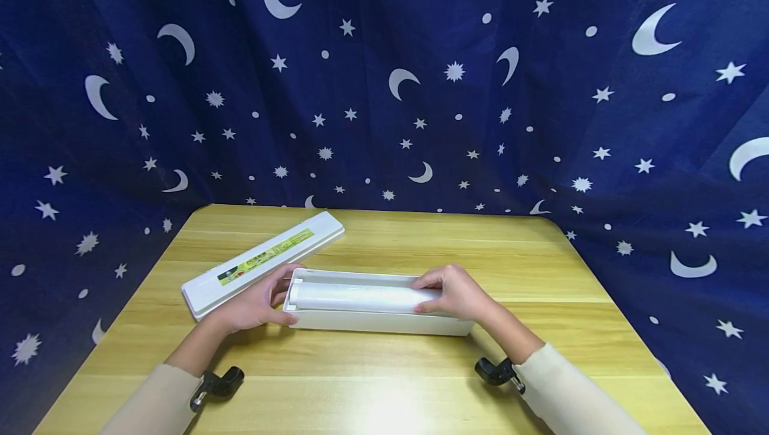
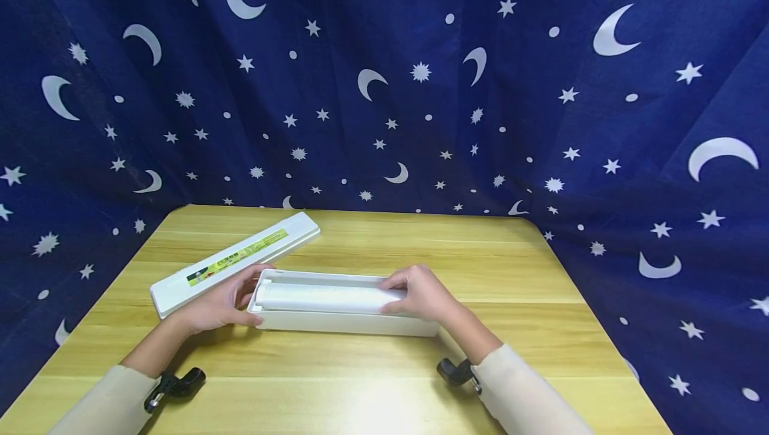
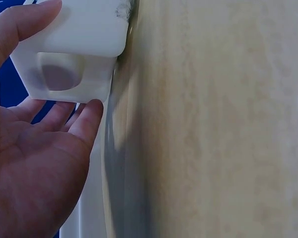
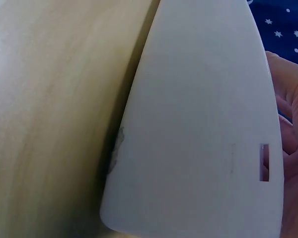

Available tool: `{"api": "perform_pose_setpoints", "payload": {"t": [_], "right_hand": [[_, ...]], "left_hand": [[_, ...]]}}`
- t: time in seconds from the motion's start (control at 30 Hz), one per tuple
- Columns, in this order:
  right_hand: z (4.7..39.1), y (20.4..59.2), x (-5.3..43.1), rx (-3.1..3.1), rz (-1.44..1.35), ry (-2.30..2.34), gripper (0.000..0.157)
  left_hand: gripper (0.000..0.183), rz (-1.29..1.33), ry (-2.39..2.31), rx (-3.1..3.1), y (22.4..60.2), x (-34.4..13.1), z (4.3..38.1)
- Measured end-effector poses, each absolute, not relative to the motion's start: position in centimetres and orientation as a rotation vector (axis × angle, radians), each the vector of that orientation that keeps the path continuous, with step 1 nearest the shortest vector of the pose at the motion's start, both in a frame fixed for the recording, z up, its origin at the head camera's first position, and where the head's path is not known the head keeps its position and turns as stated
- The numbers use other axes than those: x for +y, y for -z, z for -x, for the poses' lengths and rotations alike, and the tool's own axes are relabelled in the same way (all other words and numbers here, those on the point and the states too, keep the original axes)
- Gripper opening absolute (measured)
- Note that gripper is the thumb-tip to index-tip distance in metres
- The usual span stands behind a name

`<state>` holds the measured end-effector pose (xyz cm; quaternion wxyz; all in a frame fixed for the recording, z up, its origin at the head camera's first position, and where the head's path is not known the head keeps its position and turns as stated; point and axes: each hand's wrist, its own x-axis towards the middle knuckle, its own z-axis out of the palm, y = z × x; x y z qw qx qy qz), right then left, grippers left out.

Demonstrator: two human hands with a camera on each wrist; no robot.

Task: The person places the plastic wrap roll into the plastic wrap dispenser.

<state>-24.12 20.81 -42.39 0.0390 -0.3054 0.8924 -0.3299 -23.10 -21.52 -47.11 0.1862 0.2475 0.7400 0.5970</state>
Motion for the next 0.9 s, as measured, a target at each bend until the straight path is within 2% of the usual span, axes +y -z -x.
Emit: {"api": "perform_pose_setpoints", "payload": {"t": [0.9], "right_hand": [[23.2,41.7,22.4,2.749,0.842,1.09,0.034]], "left_hand": [[0.1,-0.695,-1.672,2.091,47.1,-21.6,23.1]]}}
